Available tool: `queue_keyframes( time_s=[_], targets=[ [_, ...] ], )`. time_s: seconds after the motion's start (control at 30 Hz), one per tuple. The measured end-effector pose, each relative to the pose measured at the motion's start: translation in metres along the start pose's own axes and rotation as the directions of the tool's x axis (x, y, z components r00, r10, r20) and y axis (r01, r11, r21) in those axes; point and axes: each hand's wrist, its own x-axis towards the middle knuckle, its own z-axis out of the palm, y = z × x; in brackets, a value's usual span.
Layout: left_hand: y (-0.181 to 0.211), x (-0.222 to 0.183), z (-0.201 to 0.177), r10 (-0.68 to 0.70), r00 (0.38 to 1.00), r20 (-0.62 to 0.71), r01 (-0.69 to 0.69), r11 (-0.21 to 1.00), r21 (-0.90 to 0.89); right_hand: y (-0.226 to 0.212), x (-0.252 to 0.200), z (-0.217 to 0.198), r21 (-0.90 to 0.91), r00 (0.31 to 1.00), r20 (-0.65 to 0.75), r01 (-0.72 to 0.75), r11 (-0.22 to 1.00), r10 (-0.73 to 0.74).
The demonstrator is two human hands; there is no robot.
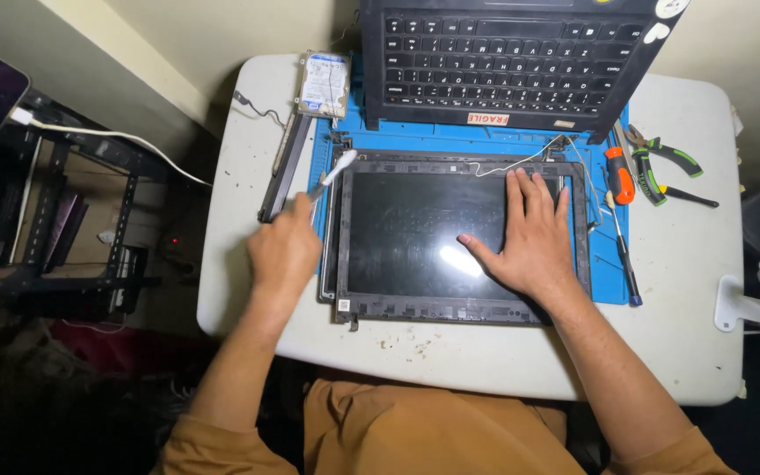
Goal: Routing internal display cables and positioning the LCD panel to reattach the screen bezel.
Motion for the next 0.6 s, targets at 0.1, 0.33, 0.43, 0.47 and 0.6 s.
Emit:
queue_keyframes(
  time_s=[0.1,0.33,0.43,0.47,0.6],
  targets=[
    [-0.013,-0.003,-0.012,0.037,0.993,-0.112,-0.020,0.989,0.149,-0.002,0.000,0.001,-0.035,1.000,-0.025,0.001,0.999,-0.001],
    [0.054,0.016,-0.013,0.511,0.760,-0.401,-0.470,0.859,0.204,-0.020,0.002,0.006,-0.072,0.999,-0.044,-0.013,0.997,0.010],
    [0.077,0.039,-0.004,0.590,0.678,-0.439,-0.555,0.802,0.220,-0.034,0.002,0.011,-0.056,1.000,-0.028,-0.010,0.998,0.008],
    [0.083,0.046,-0.003,0.621,0.664,-0.417,-0.604,0.774,0.191,-0.035,-0.001,0.008,-0.011,1.000,-0.018,-0.009,1.000,0.009],
    [0.108,0.052,-0.030,0.662,0.691,-0.290,-0.672,0.736,0.080,-0.034,-0.027,-0.017,0.036,0.992,-0.054,-0.111,0.993,0.113]
  ],
)
